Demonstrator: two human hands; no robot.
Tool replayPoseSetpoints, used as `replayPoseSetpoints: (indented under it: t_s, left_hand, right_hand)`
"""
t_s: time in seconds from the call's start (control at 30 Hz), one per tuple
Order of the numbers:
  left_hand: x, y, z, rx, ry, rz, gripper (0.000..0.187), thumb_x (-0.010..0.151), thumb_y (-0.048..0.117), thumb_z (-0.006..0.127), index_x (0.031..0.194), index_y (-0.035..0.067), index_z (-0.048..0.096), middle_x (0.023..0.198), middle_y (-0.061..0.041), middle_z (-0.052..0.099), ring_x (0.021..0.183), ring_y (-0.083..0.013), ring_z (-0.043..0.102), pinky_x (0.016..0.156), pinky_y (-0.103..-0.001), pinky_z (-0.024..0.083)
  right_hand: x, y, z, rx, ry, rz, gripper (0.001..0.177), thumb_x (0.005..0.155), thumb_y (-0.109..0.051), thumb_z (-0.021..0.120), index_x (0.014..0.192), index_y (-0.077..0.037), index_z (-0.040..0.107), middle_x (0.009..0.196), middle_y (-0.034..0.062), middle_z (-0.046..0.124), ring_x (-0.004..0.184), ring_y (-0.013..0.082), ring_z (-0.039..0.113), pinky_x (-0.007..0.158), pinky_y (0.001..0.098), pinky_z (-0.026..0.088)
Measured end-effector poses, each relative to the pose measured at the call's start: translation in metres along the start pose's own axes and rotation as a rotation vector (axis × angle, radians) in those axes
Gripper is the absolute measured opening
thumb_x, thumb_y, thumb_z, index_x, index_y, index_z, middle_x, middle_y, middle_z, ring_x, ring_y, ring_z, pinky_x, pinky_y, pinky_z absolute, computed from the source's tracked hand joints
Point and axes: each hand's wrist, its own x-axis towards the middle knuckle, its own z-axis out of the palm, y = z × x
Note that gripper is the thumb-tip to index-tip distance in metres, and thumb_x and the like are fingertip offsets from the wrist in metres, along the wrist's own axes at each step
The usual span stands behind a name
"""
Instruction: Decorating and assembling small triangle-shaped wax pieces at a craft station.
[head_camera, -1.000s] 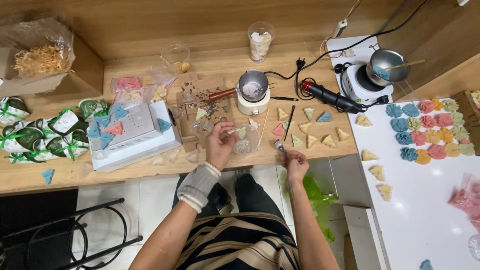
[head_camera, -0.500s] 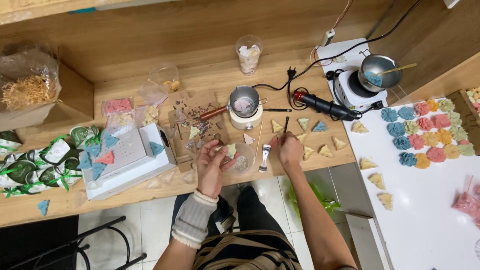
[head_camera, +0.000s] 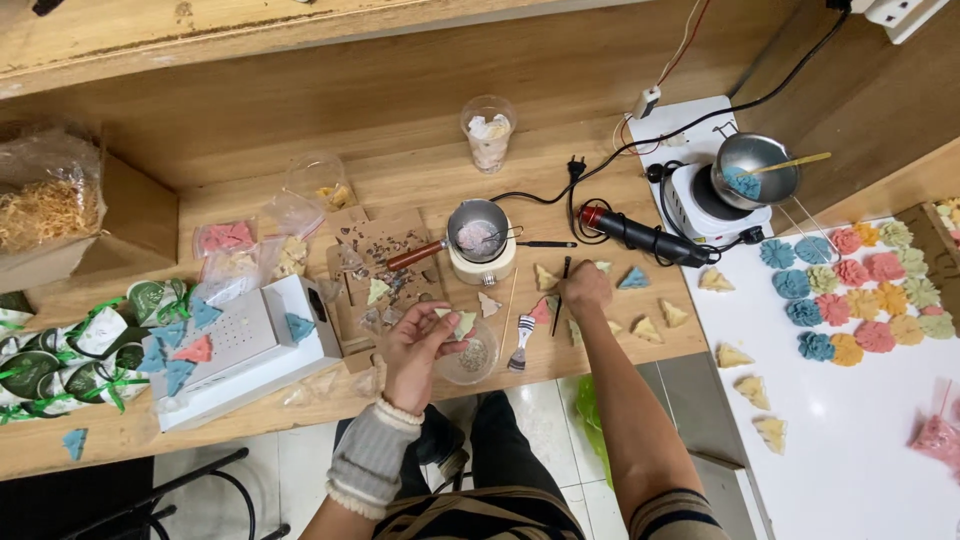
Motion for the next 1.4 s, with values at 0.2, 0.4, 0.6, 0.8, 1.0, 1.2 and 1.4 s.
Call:
replayPoseSetpoints:
  t_s: [0.2,0.4,0.6,0.8,1.0,1.2,1.4]
  left_hand:
    - [-0.006,0.027,0.015,0.021,-0.084,0.006,0.028,0.092,0.009,0.069,0.118,0.003,0.063,0.101,-0.006,0.074,0.086,-0.0196,0.076,0.069,-0.029,0.062]
    - [0.002,0.020,-0.011,0.037,-0.116,0.095,0.025,0.095,0.004,0.069,0.119,0.002,0.066,0.103,-0.005,0.072,0.093,-0.0124,0.070,0.072,-0.030,0.062]
    - [-0.003,0.023,-0.001,0.043,-0.218,0.153,0.027,0.093,0.004,0.069,0.120,0.004,0.066,0.106,-0.005,0.074,0.093,-0.0121,0.070,0.073,-0.027,0.061]
    - [-0.013,0.014,0.012,0.055,-0.336,0.211,0.028,0.089,0.001,0.073,0.117,-0.001,0.068,0.106,-0.007,0.077,0.093,-0.0118,0.073,0.078,-0.025,0.061]
    - [-0.021,0.017,0.005,0.404,-0.365,0.489,0.024,0.090,0.000,0.074,0.115,0.000,0.072,0.099,-0.007,0.073,0.090,-0.0106,0.071,0.081,-0.025,0.060]
    - [-0.019,0.016,-0.026,0.491,-0.384,0.433,0.024,0.093,0.001,0.070,0.117,0.001,0.071,0.105,-0.007,0.077,0.096,-0.0104,0.073,0.087,-0.026,0.059]
    - [-0.004,-0.005,-0.049,0.512,-0.389,0.453,0.027,0.095,0.001,0.069,0.122,-0.001,0.074,0.107,-0.008,0.079,0.095,-0.0111,0.071,0.086,-0.027,0.059]
  right_hand:
    - [-0.014,0.004,-0.005,0.234,0.157,0.016,0.049,0.081,-0.024,0.078,0.121,-0.006,0.057,0.109,0.0172,0.072,0.105,0.0358,0.068,0.089,0.0461,0.053]
    - [-0.090,0.044,-0.061,1.018,-0.205,-0.389,0.036,0.094,-0.007,0.055,0.129,-0.009,0.047,0.081,0.0070,0.054,0.064,0.0157,0.048,0.056,0.0339,0.037]
    - [-0.197,0.129,-0.196,2.268,-0.457,-0.785,0.029,0.098,-0.004,0.061,0.127,-0.005,0.068,0.112,0.0065,0.073,0.098,0.0151,0.068,0.091,0.0284,0.050]
    - [-0.254,0.094,-0.177,1.876,-0.486,-0.869,0.025,0.107,-0.019,0.065,0.125,-0.004,0.071,0.095,0.0084,0.074,0.089,0.0160,0.066,0.091,0.0328,0.048]
    - [-0.256,0.001,-0.107,1.447,-0.157,-0.729,0.023,0.099,-0.008,0.064,0.117,0.005,0.071,0.093,0.0027,0.068,0.086,0.0104,0.061,0.082,0.0251,0.047]
    - [-0.239,-0.031,-0.055,1.262,-0.105,-0.644,0.012,0.095,-0.004,0.063,0.106,-0.002,0.060,0.078,0.0060,0.067,0.072,0.0105,0.062,0.069,0.0249,0.049]
    - [-0.217,-0.034,-0.022,1.089,-0.042,-0.675,0.011,0.092,0.001,0.061,0.103,-0.001,0.062,0.081,0.0052,0.066,0.071,0.0103,0.064,0.066,0.0229,0.049]
